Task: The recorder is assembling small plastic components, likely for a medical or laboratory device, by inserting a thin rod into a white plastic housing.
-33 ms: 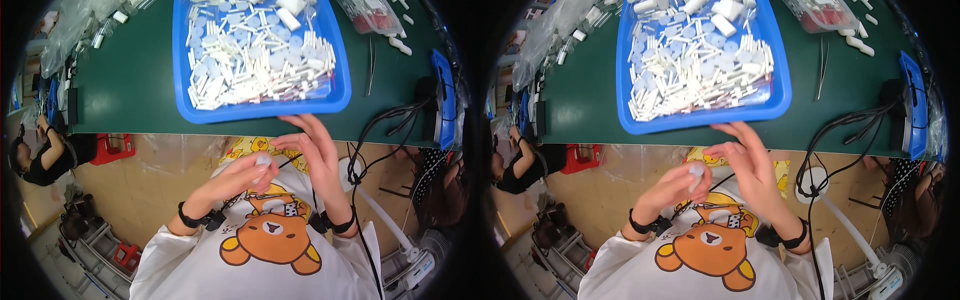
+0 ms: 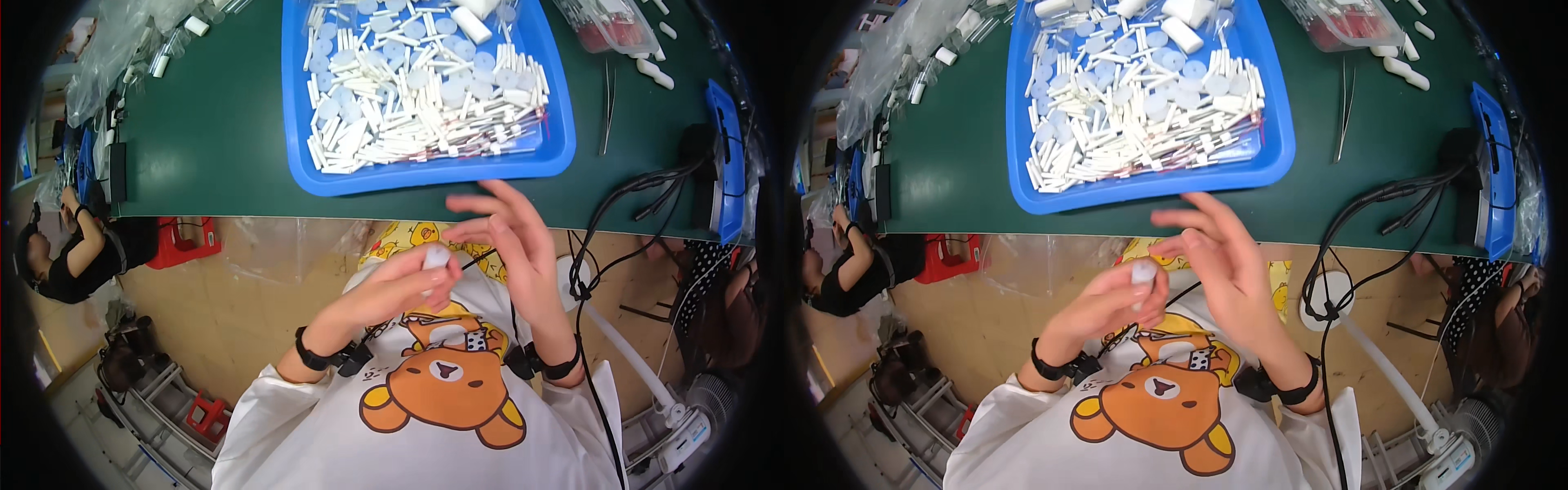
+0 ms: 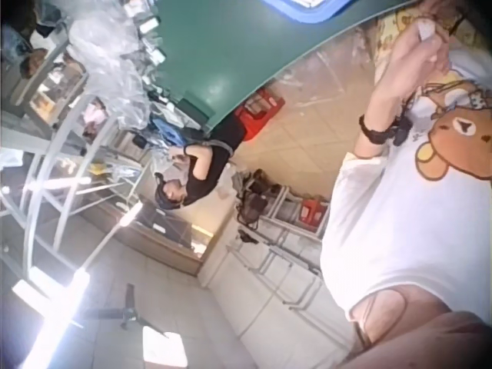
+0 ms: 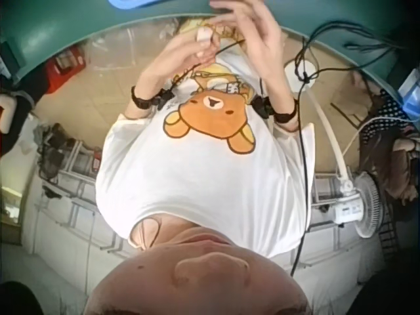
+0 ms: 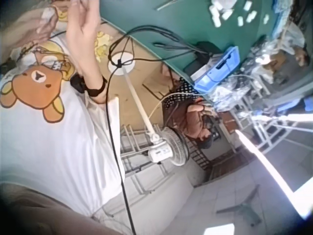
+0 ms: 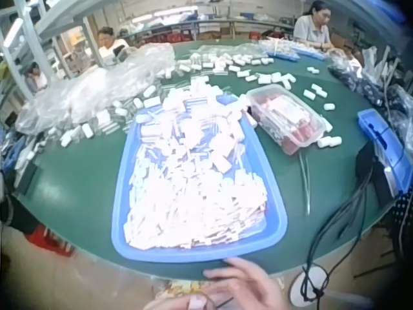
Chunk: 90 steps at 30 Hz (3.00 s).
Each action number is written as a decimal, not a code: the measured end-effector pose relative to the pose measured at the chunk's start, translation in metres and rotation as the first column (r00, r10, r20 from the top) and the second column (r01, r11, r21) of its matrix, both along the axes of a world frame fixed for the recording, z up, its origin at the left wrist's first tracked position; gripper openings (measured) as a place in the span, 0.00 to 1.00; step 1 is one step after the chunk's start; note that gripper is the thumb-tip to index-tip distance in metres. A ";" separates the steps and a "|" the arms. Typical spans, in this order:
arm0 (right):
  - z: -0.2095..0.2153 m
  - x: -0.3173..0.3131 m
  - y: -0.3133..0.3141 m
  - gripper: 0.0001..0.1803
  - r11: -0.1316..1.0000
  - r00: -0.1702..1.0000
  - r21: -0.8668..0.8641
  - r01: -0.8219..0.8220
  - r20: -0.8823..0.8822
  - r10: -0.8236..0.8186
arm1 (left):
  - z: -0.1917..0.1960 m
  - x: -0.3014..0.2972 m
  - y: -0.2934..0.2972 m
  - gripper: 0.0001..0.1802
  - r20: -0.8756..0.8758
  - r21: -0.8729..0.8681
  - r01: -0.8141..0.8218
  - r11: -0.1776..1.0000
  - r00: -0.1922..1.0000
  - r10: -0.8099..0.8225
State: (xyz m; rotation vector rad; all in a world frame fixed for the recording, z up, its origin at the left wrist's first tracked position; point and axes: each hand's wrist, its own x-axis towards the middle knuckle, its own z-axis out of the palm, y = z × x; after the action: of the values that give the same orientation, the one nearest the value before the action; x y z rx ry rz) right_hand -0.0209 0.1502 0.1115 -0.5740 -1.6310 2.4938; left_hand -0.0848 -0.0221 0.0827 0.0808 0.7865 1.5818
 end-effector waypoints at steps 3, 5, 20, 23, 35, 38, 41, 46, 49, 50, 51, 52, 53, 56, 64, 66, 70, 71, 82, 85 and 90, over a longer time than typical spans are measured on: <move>-0.005 0.015 0.011 0.14 0.994 0.992 0.072 -0.077 0.109 0.069 | 0.000 0.006 0.014 0.11 0.133 0.010 -0.011 1.000 0.991 0.010; -0.003 0.024 0.006 0.13 0.993 0.982 0.115 -0.030 0.187 0.008 | -0.003 0.010 0.017 0.10 0.202 0.031 0.024 0.999 0.979 -0.030; -0.029 0.040 -0.037 0.24 0.958 0.986 -0.284 -0.045 0.144 0.089 | -0.003 0.014 0.020 0.11 -0.365 -0.016 0.142 0.990 0.921 -0.138; -0.028 0.035 -0.038 0.26 0.981 0.990 -0.181 -0.072 0.107 0.093 | -0.004 0.014 0.020 0.13 -0.316 -0.041 0.117 0.992 0.941 -0.124; -0.021 0.015 -0.048 0.20 0.939 0.931 -0.320 0.123 0.366 0.003 | -0.019 0.008 0.023 0.17 0.132 -0.125 -0.010 0.992 0.991 0.027; -0.022 0.006 -0.050 0.19 0.923 0.933 -0.351 0.157 0.360 -0.021 | -0.013 0.003 0.026 0.17 0.193 -0.213 -0.031 0.976 0.978 0.074; -0.025 0.004 -0.050 0.17 0.917 0.918 -0.360 0.173 0.396 -0.017 | -0.013 -0.005 0.026 0.14 0.201 -0.225 0.005 0.974 0.979 0.041; -0.028 0.003 -0.055 0.18 0.909 0.866 -0.349 0.225 0.499 -0.023 | -0.004 -0.015 0.030 0.14 0.139 -0.259 0.066 0.964 0.990 -0.030; -0.026 0.002 -0.056 0.21 0.873 0.866 -0.396 0.283 0.496 -0.056 | -0.002 -0.015 0.032 0.13 0.144 -0.302 0.068 0.951 0.989 -0.024; -0.027 0.001 -0.055 0.21 0.884 0.873 -0.381 0.271 0.485 -0.059 | -0.003 -0.013 0.032 0.14 0.125 -0.294 0.044 0.955 0.992 -0.008; -0.028 0.001 -0.053 0.22 0.893 0.879 -0.366 0.260 0.473 -0.062 | -0.007 -0.008 0.031 0.16 0.106 -0.286 0.022 0.958 0.994 0.009; -0.029 0.001 -0.052 0.22 0.903 0.885 -0.349 0.248 0.460 -0.065 | -0.010 -0.003 0.030 0.18 0.086 -0.276 -0.001 0.961 0.996 0.026; -0.030 0.001 -0.048 0.22 0.929 0.887 -0.319 0.190 0.462 -0.023 | -0.013 0.001 0.032 0.18 0.084 -0.278 -0.035 0.960 0.995 0.061; -0.029 -0.002 -0.031 0.23 0.971 0.875 -0.237 0.023 0.475 0.095 | -0.013 0.006 0.034 0.16 0.096 -0.283 -0.080 0.956 0.989 0.111; -0.015 0.008 -0.032 0.30 0.968 0.935 -0.241 -0.063 0.325 0.142 | -0.015 -0.008 0.025 0.15 0.108 0.037 0.053 0.998 0.992 -0.057; -0.015 0.013 -0.033 0.31 0.968 0.950 -0.227 -0.103 0.266 0.163 | -0.013 -0.007 0.022 0.14 0.117 0.118 0.015 0.993 0.993 -0.028; -0.022 0.023 -0.041 0.31 0.956 0.953 -0.277 -0.098 0.252 0.170 | -0.017 -0.001 0.013 0.13 0.241 0.143 -0.029 0.989 0.970 -0.007; -0.022 0.024 -0.042 0.31 0.944 0.954 -0.323 -0.075 0.254 0.162 | -0.020 0.000 0.011 0.13 0.283 0.139 -0.026 0.990 0.959 -0.014; -0.022 0.012 -0.032 0.24 0.965 0.884 -0.264 0.013 0.453 0.112 | -0.015 0.018 0.033 0.14 0.107 -0.113 -0.138 0.984 0.983 0.150; -0.022 0.008 -0.025 0.25 0.955 0.855 -0.296 0.014 0.499 0.142 | -0.021 0.031 0.040 0.12 -0.065 -0.163 -0.264 0.951 0.964 0.257; -0.026 0.006 -0.020 0.27 0.959 0.877 -0.281 -0.015 0.457 0.148 | -0.031 0.049 0.040 0.10 -0.240 -0.199 -0.377 0.905 0.914 0.328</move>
State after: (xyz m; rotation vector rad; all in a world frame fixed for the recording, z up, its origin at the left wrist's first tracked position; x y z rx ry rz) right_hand -0.0145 0.1299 0.0853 -1.2658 -1.4674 2.8220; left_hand -0.0361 0.0177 0.0513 -0.0865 1.2027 1.8247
